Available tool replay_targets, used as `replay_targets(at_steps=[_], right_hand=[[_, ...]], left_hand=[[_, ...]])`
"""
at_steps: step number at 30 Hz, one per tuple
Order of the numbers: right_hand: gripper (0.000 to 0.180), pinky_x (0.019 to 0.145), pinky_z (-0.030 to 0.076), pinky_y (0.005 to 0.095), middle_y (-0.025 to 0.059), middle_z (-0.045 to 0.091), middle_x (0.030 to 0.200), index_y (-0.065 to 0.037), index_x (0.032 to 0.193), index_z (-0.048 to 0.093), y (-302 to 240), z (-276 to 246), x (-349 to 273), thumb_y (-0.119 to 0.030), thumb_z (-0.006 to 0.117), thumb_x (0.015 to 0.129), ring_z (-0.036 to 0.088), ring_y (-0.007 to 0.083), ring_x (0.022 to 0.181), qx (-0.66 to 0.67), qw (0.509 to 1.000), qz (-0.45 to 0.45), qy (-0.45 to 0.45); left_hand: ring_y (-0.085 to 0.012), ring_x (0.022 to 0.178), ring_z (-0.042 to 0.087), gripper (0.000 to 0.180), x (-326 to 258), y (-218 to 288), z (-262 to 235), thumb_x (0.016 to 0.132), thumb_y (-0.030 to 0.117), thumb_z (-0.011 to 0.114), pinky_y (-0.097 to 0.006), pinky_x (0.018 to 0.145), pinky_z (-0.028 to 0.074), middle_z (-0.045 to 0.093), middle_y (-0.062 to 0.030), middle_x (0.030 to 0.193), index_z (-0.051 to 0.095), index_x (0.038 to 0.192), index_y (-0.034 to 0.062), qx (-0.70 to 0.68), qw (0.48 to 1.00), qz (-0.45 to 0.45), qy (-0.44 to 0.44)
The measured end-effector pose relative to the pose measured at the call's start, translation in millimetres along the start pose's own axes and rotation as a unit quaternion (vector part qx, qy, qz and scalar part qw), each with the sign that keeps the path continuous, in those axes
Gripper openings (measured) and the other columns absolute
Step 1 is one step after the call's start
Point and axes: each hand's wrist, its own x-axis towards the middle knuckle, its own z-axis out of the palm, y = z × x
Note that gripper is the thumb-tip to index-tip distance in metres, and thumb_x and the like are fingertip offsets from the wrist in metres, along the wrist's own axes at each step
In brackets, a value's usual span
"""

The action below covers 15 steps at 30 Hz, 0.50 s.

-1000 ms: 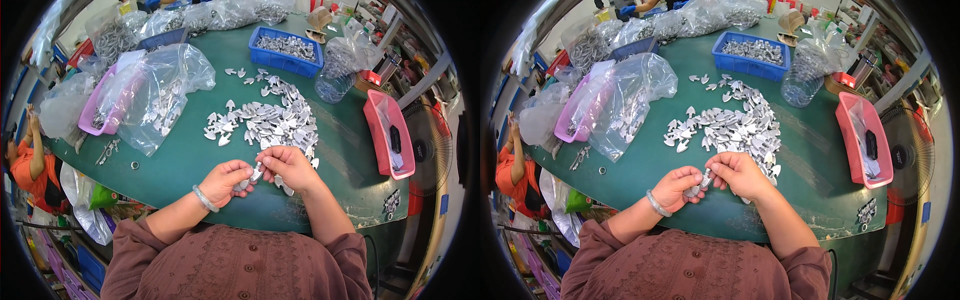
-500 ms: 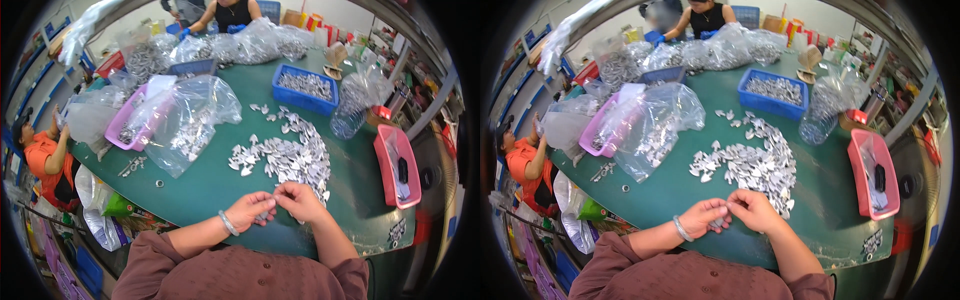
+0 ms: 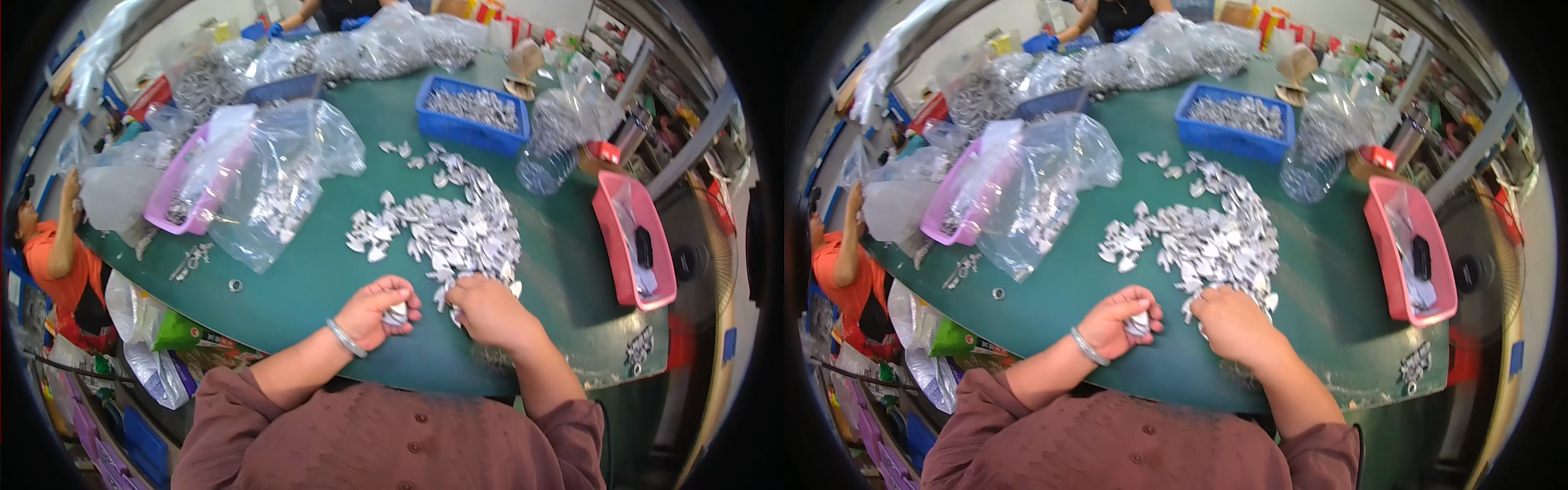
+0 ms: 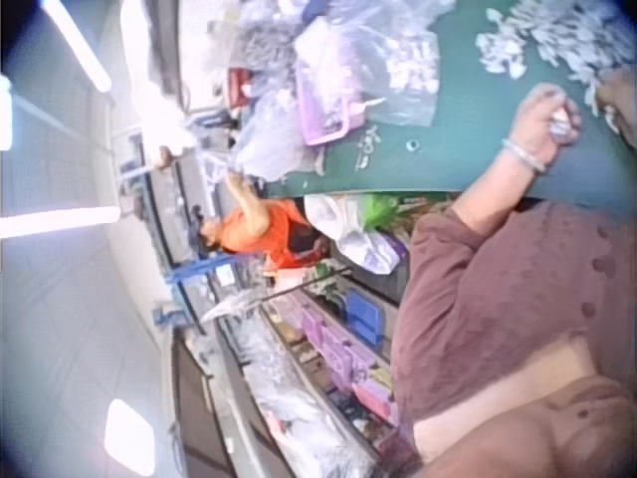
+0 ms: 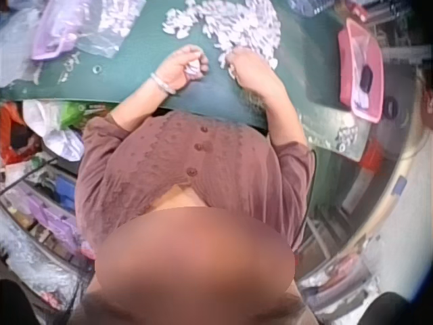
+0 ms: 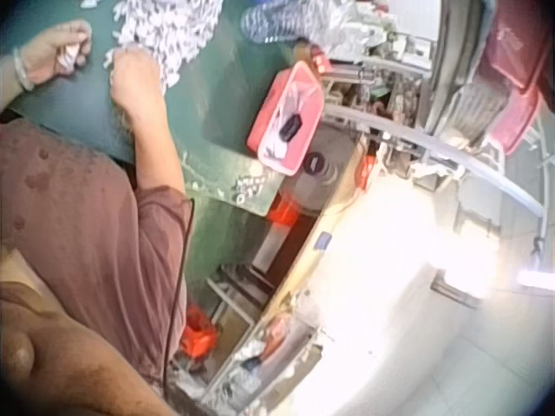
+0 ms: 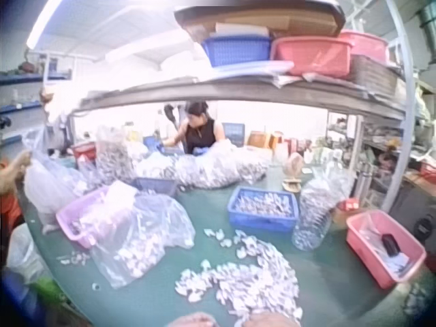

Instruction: The person assembles metal components by hand, fitting small inserts into arrow-shaped metal pieces taken from a pile on the table, and gathers the pieces together.

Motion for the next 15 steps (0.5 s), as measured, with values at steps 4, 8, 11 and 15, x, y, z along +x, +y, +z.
replay_targets(at_steps=[4, 8, 11, 15], right_hand=[[0.02, 0.07, 0.044, 0.0391, 0.0113, 0.054, 0.079, -0.004, 0.085, 0.059, 12.9, 2.8, -6.0, -0.004, 0.062, 0.066, 0.054, 0.0309, 0.081, 0.063, 0.996, 0.033, 0.062], [0.009, 0.069, 0.043, 0.0377, 0.0094, 0.052, 0.078, -0.005, 0.075, 0.059, 7.6, 2.6, -2.6, -0.008, 0.063, 0.068, 0.052, 0.0288, 0.079, 0.017, 0.992, 0.057, 0.114], [0.01, 0.072, 0.04, 0.036, 0.009, 0.051, 0.081, -0.005, 0.075, 0.06, 7.2, 7.8, 2.5, -0.01, 0.064, 0.067, 0.049, 0.027, 0.082, -0.047, 0.988, 0.046, 0.143], [0.011, 0.075, 0.038, 0.0346, 0.0089, 0.05, 0.084, -0.005, 0.075, 0.06, 12.4, 9.9, 4.6, -0.01, 0.064, 0.067, 0.047, 0.0253, 0.086, -0.062, 0.99, 0.045, 0.114]], left_hand=[[-0.0157, 0.072, 0.056, 0.017, -0.4, 4.3, -3.0, 0.079, 0.0, 0.051, -0.028, 0.056, 0.046, 0.057, -0.0057, 0.084, 0.054, 0.095, 0.0066, 0.018, 1.0, -0.001, 0.025], [-0.0136, 0.067, 0.051, 0.015, 0.3, 6.1, 0.9, 0.078, -0.002, 0.051, -0.025, 0.051, 0.04, 0.054, -0.0047, 0.079, 0.055, 0.091, 0.0054, 0.021, 0.999, -0.002, 0.043], [-0.0121, 0.062, 0.05, 0.01, 0.1, 5.7, 1.3, 0.08, 0.003, 0.055, -0.022, 0.048, 0.037, 0.054, -0.0041, 0.076, 0.055, 0.09, 0.0055, 0.014, 1.0, 0.001, 0.025], [-0.0105, 0.058, 0.049, 0.007, -1.4, 3.6, 4.3, 0.082, 0.008, 0.057, -0.02, 0.044, 0.033, 0.053, -0.0033, 0.073, 0.055, 0.088, 0.0055, 0.04, 0.998, 0.001, 0.04]])
